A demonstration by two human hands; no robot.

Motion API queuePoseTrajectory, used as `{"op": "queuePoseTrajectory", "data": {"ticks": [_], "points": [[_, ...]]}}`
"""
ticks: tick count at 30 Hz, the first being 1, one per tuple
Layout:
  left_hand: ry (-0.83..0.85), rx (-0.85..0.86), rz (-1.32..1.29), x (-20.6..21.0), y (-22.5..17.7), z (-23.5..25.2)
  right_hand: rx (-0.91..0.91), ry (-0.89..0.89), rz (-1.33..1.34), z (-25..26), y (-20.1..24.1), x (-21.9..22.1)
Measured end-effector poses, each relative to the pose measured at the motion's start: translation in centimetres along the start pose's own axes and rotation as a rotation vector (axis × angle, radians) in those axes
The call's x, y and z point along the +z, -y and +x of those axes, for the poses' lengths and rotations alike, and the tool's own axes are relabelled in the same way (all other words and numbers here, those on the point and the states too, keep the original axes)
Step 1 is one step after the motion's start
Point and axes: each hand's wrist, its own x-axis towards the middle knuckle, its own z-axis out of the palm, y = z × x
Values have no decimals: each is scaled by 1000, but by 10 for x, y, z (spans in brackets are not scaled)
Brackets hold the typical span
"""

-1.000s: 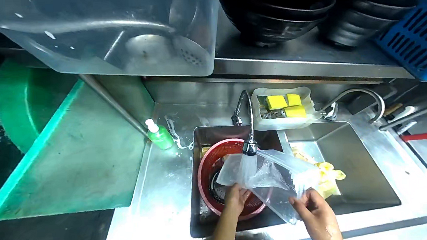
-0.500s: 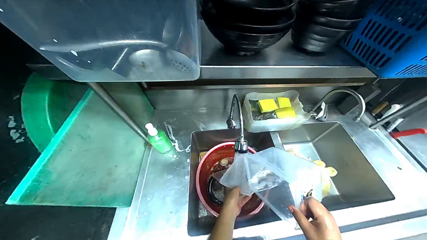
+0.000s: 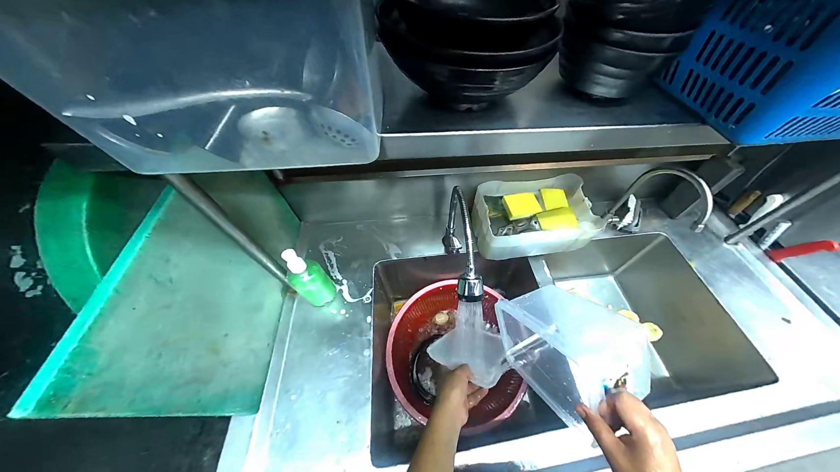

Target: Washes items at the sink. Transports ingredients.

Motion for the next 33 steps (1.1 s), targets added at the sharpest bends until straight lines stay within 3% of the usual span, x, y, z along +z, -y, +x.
{"op": "queuePoseTrajectory", "data": {"ticks": [9, 12, 16, 20, 22, 25, 29, 33], "points": [[-54, -36, 69, -13, -26, -11, 67, -75, 5, 15, -5, -4], [-39, 30, 160, -18, -32, -12, 114, -79, 42, 20, -6, -7], [-14, 352, 481, -17, -33, -4, 154, -82, 87, 22, -9, -9], [36, 480, 795, -7, -40, -5, 197, -99, 119, 23, -10, -11], [59, 557, 1079, -2, -46, -12, 219, -110, 144, 22, -12, -12], [-113, 748, 1428, 2, -45, -24, 263, -117, 174, 21, -16, -16], [-381, 1010, 1267, -7, -35, -17, 302, -142, 186, 18, -23, -18], [-361, 1038, 1042, -14, -35, -5, 329, -161, 189, 18, -28, -18]]}}
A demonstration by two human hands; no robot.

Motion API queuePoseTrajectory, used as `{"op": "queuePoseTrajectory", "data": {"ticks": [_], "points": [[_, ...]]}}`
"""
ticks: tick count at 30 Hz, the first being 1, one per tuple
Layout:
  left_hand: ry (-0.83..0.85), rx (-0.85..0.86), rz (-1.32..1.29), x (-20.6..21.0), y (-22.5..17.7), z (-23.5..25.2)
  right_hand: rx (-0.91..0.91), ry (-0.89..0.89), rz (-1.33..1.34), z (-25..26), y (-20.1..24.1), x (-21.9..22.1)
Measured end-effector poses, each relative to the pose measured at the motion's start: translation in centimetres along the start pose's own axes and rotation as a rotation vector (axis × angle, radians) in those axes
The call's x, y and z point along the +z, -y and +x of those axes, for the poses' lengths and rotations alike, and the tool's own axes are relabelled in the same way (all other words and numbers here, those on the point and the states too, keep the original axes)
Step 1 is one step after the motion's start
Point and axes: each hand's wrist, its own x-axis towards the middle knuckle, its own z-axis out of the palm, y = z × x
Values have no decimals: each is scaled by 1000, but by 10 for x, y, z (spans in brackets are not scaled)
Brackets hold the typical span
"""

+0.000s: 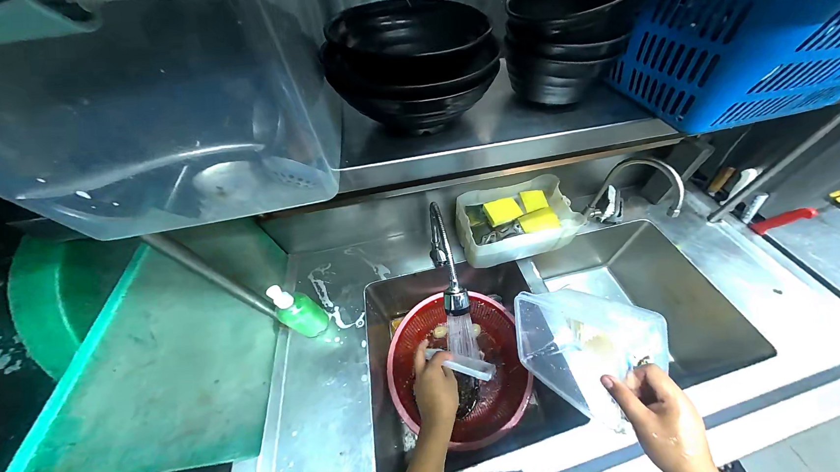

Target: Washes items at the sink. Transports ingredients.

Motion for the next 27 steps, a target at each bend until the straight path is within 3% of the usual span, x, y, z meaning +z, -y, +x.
{"op": "queuePoseTrajectory", "data": {"ticks": [4, 7, 9, 14, 17, 23, 27], "points": [[-19, -11, -219, 4, 5, -1, 20, 0, 12, 2, 1, 0], [146, -19, -388, 6, 4, -6, 22, 6, 29, 2, 0, 0], [168, 4, -473, 10, 4, -7, 27, 4, 37, 3, 0, -1], [-33, -88, -377, 11, 4, 2, 28, -20, 56, 6, -1, -7], [-158, -105, -484, 7, 11, 10, 37, -38, 49, 8, -2, -11], [-131, -472, -1141, 6, 14, 16, 25, -71, -22, 7, -6, -14], [-84, -646, -1204, 3, -3, 11, 0, -110, -108, 9, -6, -13]]}}
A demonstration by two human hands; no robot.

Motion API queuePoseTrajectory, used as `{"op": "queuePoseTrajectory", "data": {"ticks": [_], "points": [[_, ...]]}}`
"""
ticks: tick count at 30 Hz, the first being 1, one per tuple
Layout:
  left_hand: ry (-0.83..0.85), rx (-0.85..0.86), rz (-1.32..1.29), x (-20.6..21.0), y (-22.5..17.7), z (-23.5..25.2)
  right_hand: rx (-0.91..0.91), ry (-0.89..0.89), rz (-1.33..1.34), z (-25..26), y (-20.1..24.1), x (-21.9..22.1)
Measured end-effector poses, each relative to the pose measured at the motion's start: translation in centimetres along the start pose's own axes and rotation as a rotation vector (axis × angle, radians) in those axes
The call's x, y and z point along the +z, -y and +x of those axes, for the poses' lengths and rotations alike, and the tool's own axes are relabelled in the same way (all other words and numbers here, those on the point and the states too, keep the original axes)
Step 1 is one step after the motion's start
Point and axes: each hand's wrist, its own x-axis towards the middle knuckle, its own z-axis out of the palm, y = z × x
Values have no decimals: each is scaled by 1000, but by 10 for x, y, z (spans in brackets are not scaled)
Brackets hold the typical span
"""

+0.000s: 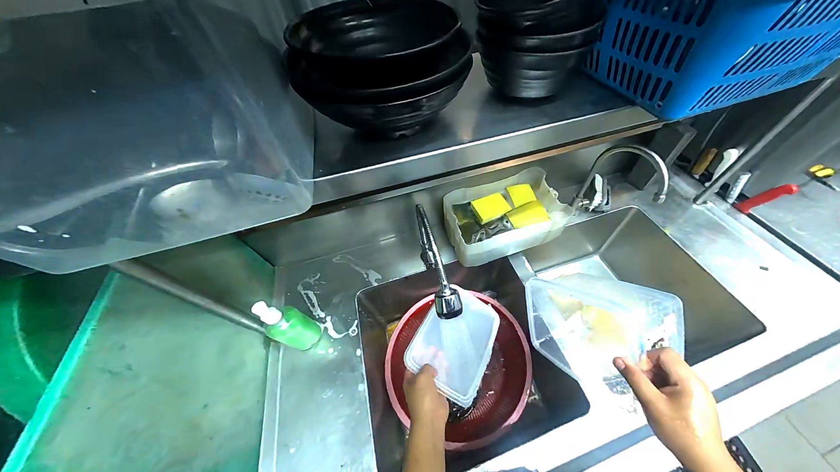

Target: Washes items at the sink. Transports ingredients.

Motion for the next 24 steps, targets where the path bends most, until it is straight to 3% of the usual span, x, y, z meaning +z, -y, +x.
{"op": "queuePoseTrajectory", "data": {"ticks": [6, 16, 24], "points": [[44, -93, 60, 17, 0, -13, -249, -38, -143, -11, 3, 8], [66, -237, -130, 14, 23, 6, -604, 79, 9, -32, 30, 2], [194, -349, -203, 28, 20, 9, -591, -79, -2, -9, 37, -14]]}}
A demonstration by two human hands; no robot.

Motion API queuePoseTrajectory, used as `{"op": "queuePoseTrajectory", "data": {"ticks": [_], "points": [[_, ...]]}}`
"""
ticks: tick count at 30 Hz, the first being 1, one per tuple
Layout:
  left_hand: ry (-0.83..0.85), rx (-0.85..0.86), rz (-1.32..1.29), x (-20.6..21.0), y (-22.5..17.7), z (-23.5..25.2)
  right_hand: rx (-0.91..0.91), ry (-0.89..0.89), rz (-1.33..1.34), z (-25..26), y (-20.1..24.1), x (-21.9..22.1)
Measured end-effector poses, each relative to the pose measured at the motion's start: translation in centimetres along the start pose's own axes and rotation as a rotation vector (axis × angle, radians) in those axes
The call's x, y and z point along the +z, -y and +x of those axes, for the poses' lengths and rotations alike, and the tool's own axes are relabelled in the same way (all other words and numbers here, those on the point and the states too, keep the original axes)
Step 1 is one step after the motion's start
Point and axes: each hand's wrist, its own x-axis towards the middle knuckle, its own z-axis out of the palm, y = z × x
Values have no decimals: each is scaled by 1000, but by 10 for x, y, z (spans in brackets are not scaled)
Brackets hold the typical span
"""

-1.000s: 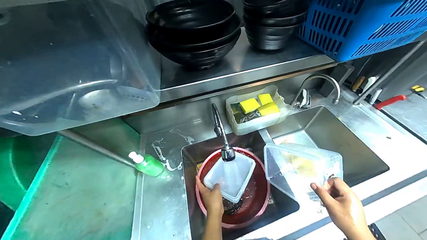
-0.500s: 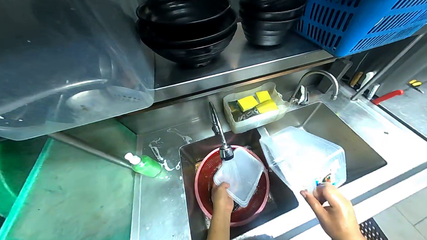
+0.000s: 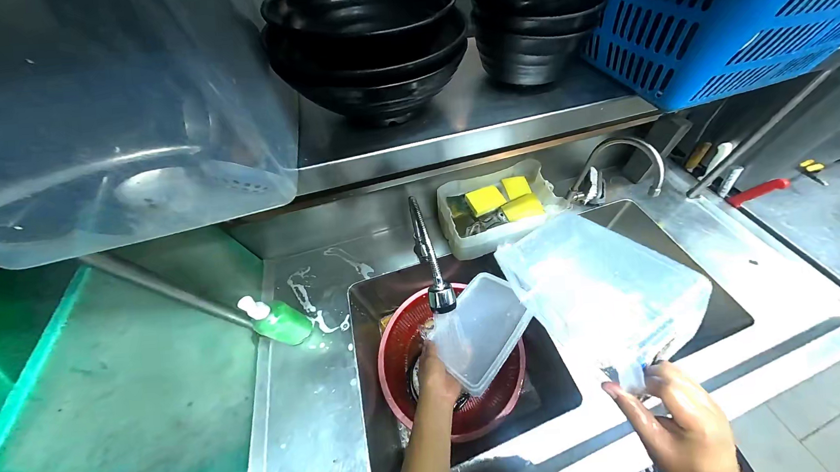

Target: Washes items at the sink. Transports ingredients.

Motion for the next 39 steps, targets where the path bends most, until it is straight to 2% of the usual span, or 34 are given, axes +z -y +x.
{"op": "queuePoseTrajectory", "data": {"ticks": [4, 10, 15, 18, 23, 26, 31, 36, 39], "points": [[24, -95, 60, -3, 5, -10, 102, -42, -51, 7, -10, -7], [-190, -210, 211, -26, -1, -26, 216, -49, -45, 8, -16, -11], [-262, -226, 200, -56, -26, -29, 267, -46, -1, 5, -17, -7], [-228, -142, 176, -61, -47, -42, 304, -38, 13, 4, -18, -5], [-25, 11, 48, -80, -73, -44, 337, -36, 39, 5, -17, -3], [-44, 68, -23, -83, -80, -41, 369, -44, 71, 7, -15, -3], [-111, 136, 7, -63, -61, -21, 409, -36, 73, 5, -16, -6], [-205, 87, 232, -23, -12, -9, 425, -45, 62, 5, -19, -12], [-250, 142, 447, -3, 3, -9, 415, -73, 65, 5, -22, -19]]}}
